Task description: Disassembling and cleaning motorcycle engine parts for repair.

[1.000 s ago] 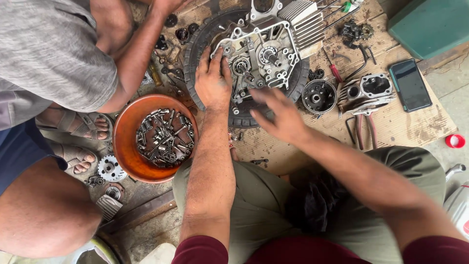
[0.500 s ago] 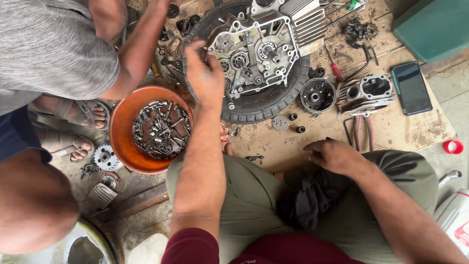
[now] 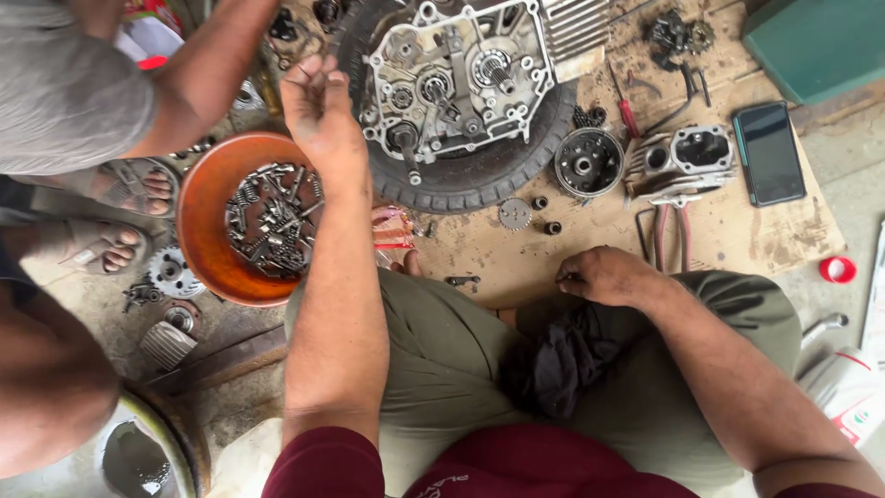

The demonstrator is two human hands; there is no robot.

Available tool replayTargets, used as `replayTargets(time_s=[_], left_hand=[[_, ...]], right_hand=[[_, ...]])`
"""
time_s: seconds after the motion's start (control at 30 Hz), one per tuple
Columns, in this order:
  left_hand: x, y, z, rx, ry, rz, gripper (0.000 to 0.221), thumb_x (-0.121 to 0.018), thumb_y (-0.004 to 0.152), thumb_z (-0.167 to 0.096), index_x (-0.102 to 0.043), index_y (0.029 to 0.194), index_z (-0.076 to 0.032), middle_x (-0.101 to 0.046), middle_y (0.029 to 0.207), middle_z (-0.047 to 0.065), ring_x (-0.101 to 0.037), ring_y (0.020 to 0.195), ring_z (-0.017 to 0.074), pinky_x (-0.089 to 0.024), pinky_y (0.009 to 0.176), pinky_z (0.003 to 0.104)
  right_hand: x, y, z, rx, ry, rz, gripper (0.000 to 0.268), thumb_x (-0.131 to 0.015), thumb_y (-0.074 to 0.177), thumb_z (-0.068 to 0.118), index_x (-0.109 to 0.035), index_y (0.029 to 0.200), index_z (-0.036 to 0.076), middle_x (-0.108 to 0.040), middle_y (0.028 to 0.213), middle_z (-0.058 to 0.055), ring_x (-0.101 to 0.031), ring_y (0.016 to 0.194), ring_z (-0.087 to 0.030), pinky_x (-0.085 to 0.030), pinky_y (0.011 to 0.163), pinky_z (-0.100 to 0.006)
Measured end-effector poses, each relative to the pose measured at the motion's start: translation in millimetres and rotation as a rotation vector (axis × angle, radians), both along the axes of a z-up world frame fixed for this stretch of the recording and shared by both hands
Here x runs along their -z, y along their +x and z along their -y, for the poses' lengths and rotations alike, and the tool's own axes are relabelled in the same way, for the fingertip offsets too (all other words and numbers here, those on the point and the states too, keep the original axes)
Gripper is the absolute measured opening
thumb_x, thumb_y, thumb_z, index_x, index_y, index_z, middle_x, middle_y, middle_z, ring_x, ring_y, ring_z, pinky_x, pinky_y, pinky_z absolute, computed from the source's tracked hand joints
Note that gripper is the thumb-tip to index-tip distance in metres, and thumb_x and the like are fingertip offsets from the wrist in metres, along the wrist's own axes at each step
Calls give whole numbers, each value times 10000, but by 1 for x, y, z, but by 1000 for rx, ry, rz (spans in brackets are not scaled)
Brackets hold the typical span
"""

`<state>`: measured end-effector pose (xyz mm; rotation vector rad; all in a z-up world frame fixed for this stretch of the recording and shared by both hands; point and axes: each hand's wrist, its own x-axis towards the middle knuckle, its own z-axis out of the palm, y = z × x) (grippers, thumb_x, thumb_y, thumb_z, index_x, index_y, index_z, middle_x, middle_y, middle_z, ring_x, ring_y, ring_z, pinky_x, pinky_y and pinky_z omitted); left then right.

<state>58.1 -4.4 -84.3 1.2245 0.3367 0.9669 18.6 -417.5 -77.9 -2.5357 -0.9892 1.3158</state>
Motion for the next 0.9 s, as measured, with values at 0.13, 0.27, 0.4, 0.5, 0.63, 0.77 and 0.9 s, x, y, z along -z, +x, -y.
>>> replayTargets(time_s=[0.13,0.27,0.4,0.5,0.63,0.77,0.9], left_hand=[[-30,-5,9,-18,-155,-147,232,-635,983,54,-612,1191,-48,-718,1144,81,-645,960,157,-496,819,272],[-25,-10,26,-4,39,-23,197,-642,1014,55,-632,1186,-40,-713,1200,71,-691,1145,162,-575,1051,310],[-63,-24,65,84,319,16,244,-653,1028,30,-623,1236,-95,-708,1147,53,-682,1056,182,-553,1004,340],[-88,-39,95,105,619,-118,277,-648,996,-87,-615,1267,-131,-730,1040,34,-715,939,176,-597,877,341],[-116,-57,130,487,978,-322,284,-552,1065,-341,-615,1312,-214,-741,949,35,-697,705,182,-565,589,353],[-87,-56,153,486,1051,-258,300,-541,1070,-365,-579,1339,-236,-738,1006,48,-715,780,205,-585,624,352],[-92,-65,148,378,1044,-87,315,-544,1101,-357,-526,1394,-243,-726,1149,61,-748,934,219,-637,748,336]], right_hand=[[-1,2,-2,31,-39,34,295,-664,914,400,-763,1105,198,-785,1032,-60,-735,1017,-256,-544,950,-396],[13,3,4,-12,29,41,294,-671,907,383,-776,1093,180,-788,1031,-77,-735,1013,-270,-554,939,-398],[24,2,2,-24,62,32,312,-676,893,370,-770,1107,163,-792,1033,-82,-742,1004,-264,-563,923,-394],[28,2,-1,-7,30,10,320,-676,891,373,-763,1118,165,-796,1040,-71,-749,1004,-249,-563,929,-384],[29,4,-4,25,-24,-17,330,-675,892,374,-750,1139,169,-795,1060,-65,-752,1022,-247,-564,943,-382],[35,4,-5,-14,9,-11,337,-674,886,370,-750,1140,162,-791,1085,-59,-731,1058,-265,-546,957,-397],[34,2,-10,-25,-31,-12,350,-674,889,382,-744,1154,164,-788,1108,-53,-722,1085,-262,-536,979,-396]])
